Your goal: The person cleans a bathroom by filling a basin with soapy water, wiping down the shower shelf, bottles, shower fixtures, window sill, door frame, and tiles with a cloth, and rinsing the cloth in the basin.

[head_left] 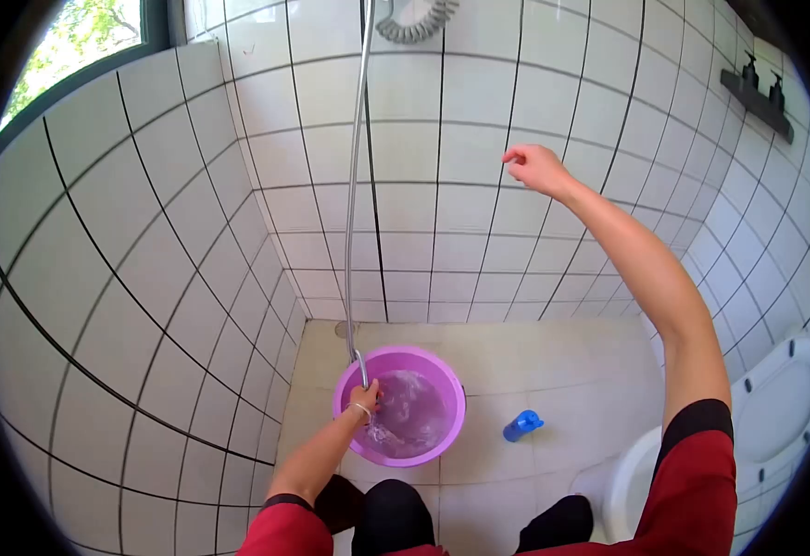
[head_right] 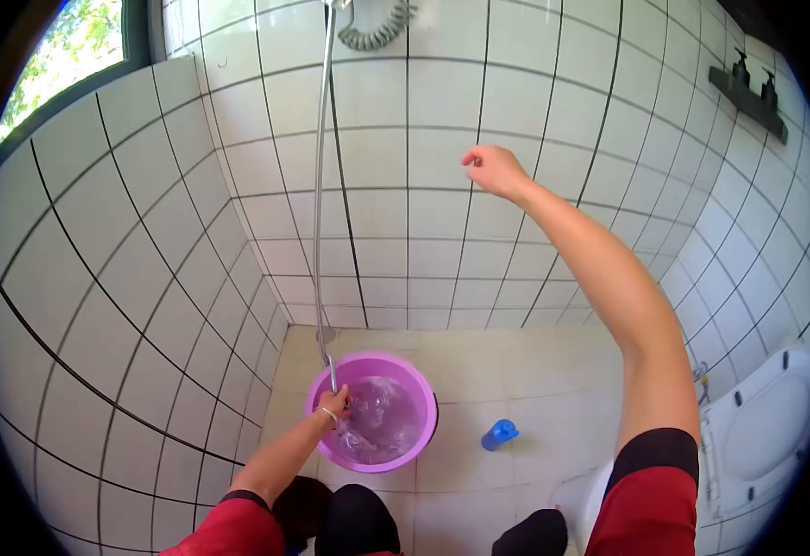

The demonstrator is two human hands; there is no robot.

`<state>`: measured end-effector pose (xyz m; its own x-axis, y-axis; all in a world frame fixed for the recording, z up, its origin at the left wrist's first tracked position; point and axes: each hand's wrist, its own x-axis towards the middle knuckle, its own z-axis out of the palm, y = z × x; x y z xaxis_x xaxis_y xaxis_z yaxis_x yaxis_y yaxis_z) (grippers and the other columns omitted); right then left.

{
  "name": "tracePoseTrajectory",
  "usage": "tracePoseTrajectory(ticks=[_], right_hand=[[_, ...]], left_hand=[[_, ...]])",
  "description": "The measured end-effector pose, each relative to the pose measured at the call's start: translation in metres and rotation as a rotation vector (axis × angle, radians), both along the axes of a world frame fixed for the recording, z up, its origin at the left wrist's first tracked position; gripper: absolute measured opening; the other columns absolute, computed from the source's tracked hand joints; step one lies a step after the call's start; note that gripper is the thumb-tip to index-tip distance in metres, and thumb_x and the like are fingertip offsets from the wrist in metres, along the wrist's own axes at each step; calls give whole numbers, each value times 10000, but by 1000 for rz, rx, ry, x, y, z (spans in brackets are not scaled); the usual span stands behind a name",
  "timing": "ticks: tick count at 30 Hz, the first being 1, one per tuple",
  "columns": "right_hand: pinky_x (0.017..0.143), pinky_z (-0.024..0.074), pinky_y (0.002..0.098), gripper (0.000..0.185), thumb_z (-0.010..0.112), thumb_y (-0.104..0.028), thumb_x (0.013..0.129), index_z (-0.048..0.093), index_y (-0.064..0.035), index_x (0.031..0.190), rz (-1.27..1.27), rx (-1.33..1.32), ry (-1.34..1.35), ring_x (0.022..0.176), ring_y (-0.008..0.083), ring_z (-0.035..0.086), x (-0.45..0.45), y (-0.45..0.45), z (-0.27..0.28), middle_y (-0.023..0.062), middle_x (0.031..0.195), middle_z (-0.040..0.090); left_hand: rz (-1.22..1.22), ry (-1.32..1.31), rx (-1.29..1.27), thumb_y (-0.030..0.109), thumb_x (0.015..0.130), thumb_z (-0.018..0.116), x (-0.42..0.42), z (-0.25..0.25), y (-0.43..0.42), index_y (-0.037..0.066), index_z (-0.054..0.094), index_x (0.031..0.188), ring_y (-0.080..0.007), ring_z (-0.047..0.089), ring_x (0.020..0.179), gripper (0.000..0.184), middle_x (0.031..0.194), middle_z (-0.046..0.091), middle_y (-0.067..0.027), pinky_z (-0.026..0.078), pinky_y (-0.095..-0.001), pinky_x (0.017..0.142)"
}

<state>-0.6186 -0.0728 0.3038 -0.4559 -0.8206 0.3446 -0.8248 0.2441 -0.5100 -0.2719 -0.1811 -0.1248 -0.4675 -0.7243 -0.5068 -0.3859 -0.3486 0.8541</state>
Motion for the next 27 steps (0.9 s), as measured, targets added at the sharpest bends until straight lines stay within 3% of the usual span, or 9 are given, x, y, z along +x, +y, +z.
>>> tracePoseTrajectory(ticks=[4,10,14,16,18,20,22,25,27], right_hand=[[655,451,306,248,522,-161,735,590,-41,941,97,-81,213,725,215,576,19,-38,74,92,818,605],[691,448,292,276,534,-198,760,577,-66,998,128,-193,-39,788,190,576,36,-78,177,70,846,616],[736,424,242,309,574,-142,783,514,-44,1070,173,-437,-690,911,141,508,64,-133,226,34,956,568],[700,454,338,290,622,-108,716,513,-28,972,323,-449,-799,708,168,567,65,-166,240,89,921,585],[595,469,329,267,595,-38,723,474,-87,956,597,-427,-1222,750,178,553,53,-208,244,72,879,541],[548,455,342,222,587,-74,748,477,-86,940,482,-574,-1397,690,187,528,55,-221,246,64,833,521],[594,470,406,313,595,-181,768,484,-66,1038,-1,-563,-913,781,224,561,63,-209,256,99,944,564],[511,472,416,264,591,-236,776,564,-24,932,-158,-506,-861,685,240,589,70,-212,262,125,833,602],[496,477,367,268,535,-343,805,571,-88,879,-143,-387,-732,654,196,560,65,-205,264,60,723,577]], left_hand=[[208,42,82,326,847,513,-8,76,16,14,557,799,-223,526,715,318,827,501,-104,522,-351,566],[538,247,222,214,836,511,7,109,32,30,525,920,-214,515,705,202,832,473,-91,528,-360,539],[567,344,251,126,791,527,22,128,61,33,532,863,-204,513,720,118,828,473,-88,520,-318,519],[605,340,291,126,786,535,31,150,78,34,533,851,-203,515,725,113,831,478,-85,516,-312,515],[623,341,358,135,772,557,34,167,82,41,532,856,-204,526,754,129,858,499,-86,509,-309,519],[575,408,371,152,763,571,38,190,84,48,531,875,-211,534,781,159,876,512,-87,507,-321,540],[516,319,389,174,755,580,42,200,79,60,529,883,-220,528,815,179,880,512,-82,507,-348,587],[500,295,390,161,778,554,50,175,76,67,533,886,-226,529,820,145,895,513,-86,504,-362,599],[440,292,382,148,791,536,57,164,76,71,530,901,-229,517,850,135,918,506,-86,499,-373,623]])
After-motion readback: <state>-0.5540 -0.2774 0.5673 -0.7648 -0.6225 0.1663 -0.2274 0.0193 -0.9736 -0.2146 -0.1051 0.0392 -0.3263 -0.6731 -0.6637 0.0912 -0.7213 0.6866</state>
